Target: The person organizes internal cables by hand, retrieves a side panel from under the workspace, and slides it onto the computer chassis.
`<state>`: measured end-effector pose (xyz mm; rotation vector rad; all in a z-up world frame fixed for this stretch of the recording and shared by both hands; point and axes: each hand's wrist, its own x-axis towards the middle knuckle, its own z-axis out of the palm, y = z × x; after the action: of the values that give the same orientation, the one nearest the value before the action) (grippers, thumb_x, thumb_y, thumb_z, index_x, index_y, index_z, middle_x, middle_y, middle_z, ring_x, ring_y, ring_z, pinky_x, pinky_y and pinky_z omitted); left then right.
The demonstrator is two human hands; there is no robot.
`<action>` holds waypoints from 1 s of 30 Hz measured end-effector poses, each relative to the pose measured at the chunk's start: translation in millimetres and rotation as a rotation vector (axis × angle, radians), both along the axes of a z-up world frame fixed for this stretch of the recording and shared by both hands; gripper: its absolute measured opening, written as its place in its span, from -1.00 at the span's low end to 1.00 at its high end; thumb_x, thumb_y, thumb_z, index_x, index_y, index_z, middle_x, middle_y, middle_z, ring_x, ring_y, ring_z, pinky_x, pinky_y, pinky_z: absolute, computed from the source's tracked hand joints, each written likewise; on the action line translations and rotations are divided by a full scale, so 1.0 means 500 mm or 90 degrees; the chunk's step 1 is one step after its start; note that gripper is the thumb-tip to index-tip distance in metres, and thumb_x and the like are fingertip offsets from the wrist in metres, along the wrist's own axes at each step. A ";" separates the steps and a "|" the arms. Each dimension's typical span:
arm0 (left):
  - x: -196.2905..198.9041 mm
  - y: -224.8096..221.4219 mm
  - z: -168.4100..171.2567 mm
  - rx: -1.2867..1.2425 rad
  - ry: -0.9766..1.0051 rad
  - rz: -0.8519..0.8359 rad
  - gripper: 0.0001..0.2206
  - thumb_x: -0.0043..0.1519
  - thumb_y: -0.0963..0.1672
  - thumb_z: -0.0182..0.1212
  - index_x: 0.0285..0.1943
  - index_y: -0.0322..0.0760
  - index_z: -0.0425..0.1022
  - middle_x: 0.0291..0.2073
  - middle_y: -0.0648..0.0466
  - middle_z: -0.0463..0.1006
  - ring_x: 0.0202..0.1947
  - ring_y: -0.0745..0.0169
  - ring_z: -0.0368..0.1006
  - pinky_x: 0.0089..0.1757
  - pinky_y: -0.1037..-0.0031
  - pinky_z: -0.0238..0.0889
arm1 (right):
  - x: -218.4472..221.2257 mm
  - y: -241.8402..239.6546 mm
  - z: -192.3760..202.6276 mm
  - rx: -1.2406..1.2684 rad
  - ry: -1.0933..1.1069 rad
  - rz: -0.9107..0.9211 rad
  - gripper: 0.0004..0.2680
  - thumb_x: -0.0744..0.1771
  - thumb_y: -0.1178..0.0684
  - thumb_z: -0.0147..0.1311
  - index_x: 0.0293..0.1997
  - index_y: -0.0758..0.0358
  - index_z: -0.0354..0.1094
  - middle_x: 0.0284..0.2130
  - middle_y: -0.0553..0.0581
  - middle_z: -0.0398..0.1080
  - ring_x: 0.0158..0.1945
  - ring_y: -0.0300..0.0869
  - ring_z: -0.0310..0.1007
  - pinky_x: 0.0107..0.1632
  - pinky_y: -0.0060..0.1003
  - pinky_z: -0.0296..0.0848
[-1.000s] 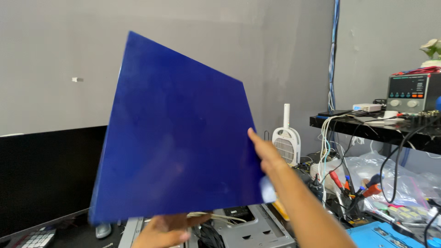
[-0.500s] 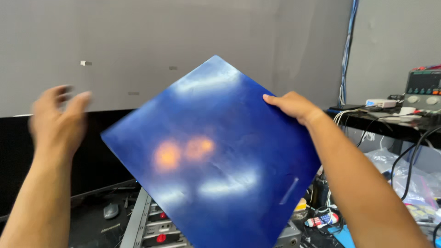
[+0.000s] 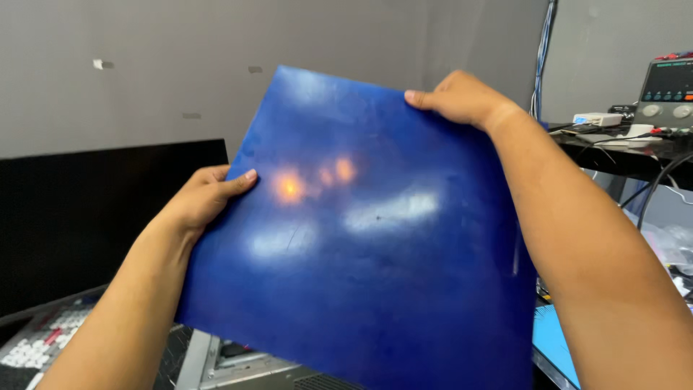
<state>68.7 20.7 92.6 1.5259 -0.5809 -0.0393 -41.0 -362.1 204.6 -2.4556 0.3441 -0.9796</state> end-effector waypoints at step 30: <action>0.135 -0.009 -0.215 0.461 0.012 0.321 -0.38 0.16 0.19 0.43 0.15 -0.33 0.65 -0.04 -0.23 0.67 0.08 -0.29 0.55 0.00 -0.09 0.42 | 0.103 -0.068 -0.429 -0.013 0.302 -0.074 -0.46 0.35 -0.44 0.00 0.11 0.34 0.54 0.06 0.42 0.53 0.25 0.22 0.45 0.24 0.12 0.42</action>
<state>136.0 16.2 -14.9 2.3388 -0.1427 0.1369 10.6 -396.3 -9.9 -2.6925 0.6394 -0.4295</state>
